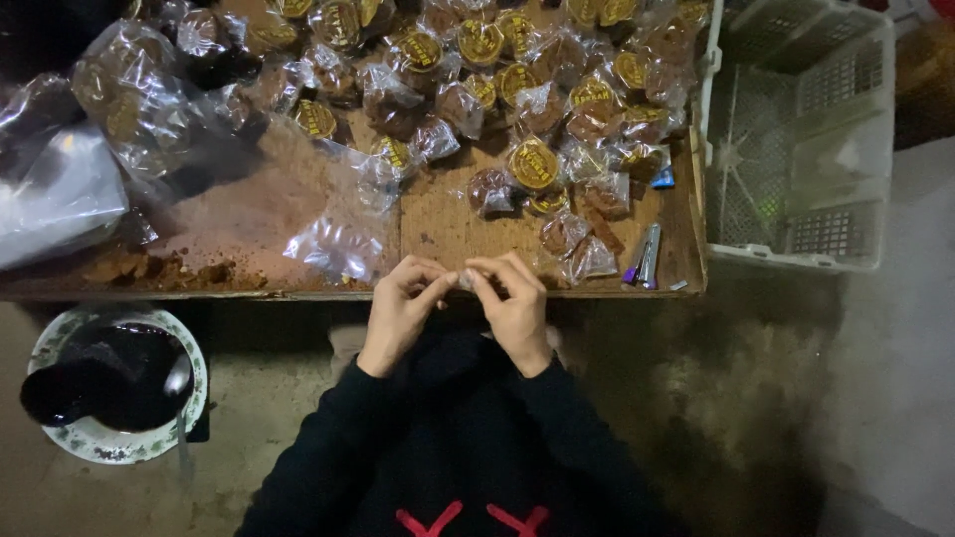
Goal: The person places small brown round items into plastic bags and seals them using a lighter. They handle the items one by one on a wooden table, occasionally reaching for new bags and setting finished items aside.
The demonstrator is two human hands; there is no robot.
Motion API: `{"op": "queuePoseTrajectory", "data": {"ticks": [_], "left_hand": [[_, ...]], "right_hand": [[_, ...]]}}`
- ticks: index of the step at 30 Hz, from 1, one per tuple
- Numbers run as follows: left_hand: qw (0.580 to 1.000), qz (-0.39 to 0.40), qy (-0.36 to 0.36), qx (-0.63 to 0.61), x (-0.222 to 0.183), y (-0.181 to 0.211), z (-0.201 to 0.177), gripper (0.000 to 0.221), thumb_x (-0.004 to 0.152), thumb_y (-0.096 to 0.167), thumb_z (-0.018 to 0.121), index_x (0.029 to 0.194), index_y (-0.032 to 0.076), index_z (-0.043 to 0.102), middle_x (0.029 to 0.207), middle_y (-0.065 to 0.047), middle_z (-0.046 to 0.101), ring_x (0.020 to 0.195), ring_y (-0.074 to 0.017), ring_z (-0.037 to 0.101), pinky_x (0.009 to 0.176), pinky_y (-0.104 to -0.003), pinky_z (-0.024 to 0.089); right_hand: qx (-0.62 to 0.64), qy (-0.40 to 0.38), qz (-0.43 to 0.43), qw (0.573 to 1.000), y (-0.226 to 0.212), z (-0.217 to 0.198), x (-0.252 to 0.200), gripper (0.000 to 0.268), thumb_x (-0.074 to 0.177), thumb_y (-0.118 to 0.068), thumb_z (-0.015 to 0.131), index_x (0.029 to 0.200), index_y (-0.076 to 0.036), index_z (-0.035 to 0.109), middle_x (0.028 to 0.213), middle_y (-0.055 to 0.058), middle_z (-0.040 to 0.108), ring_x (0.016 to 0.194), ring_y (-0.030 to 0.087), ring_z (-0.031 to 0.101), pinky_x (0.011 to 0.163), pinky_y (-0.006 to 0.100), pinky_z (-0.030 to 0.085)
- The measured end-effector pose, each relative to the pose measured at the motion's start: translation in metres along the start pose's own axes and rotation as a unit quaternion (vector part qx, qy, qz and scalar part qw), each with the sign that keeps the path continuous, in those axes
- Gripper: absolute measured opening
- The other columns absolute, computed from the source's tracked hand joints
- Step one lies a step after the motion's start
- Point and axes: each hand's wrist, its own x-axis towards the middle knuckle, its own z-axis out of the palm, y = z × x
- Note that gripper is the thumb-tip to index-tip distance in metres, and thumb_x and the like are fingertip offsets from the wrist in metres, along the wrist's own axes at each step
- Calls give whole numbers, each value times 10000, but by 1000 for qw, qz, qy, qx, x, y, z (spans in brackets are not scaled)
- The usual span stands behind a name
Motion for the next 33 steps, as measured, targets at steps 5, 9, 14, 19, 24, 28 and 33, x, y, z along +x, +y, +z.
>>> {"op": "queuePoseTrajectory", "data": {"ticks": [5,9,14,19,24,28,33], "left_hand": [[996,-71,9,-47,7,2,-4,208,891,186,833,792,10,784,918,-109,724,688,-186,720,641,-299,604],[997,-71,-7,-27,8,15,-3,230,874,195,824,751,7,774,922,-131,715,692,-215,722,639,-332,608],[988,60,-128,61,11,9,-16,303,854,201,853,1104,84,728,946,-179,624,899,-358,690,832,-436,550],[993,29,-90,65,15,6,-10,182,923,250,794,963,81,740,906,-134,612,758,-277,693,765,-389,565],[993,-88,-77,-23,20,2,-10,244,942,236,758,919,-6,740,900,-97,558,551,-217,734,621,-339,606],[993,-86,-81,-17,24,-9,-9,290,923,245,776,845,-29,726,928,-127,595,507,-208,710,577,-347,586],[988,-60,-119,76,33,-4,-11,312,879,302,796,844,-2,737,1004,-170,629,664,-302,695,695,-411,545]], "right_hand": [[-25,-112,-148,982,1,-7,1,381,811,-122,878,1180,-121,780,1069,57,716,832,266,758,656,353,635],[-30,-80,-164,983,12,-6,0,173,843,-97,852,1009,-100,807,956,35,719,730,224,730,592,301,615],[13,-99,-136,986,13,-10,11,60,908,-72,786,895,-124,758,840,20,664,746,221,696,650,323,567],[9,-104,-135,985,16,-1,18,139,995,-81,697,858,-93,722,755,46,632,695,268,685,645,336,562],[-38,-39,-158,986,2,-5,14,161,927,-80,782,1084,-112,770,797,80,691,777,294,728,658,374,592],[-65,-82,-221,970,-6,-16,8,179,890,-114,822,1064,-89,787,933,20,730,734,204,734,587,303,613],[-83,-108,-222,965,-3,-18,16,102,900,-81,793,995,-55,763,879,43,711,744,269,741,589,347,624]]}}
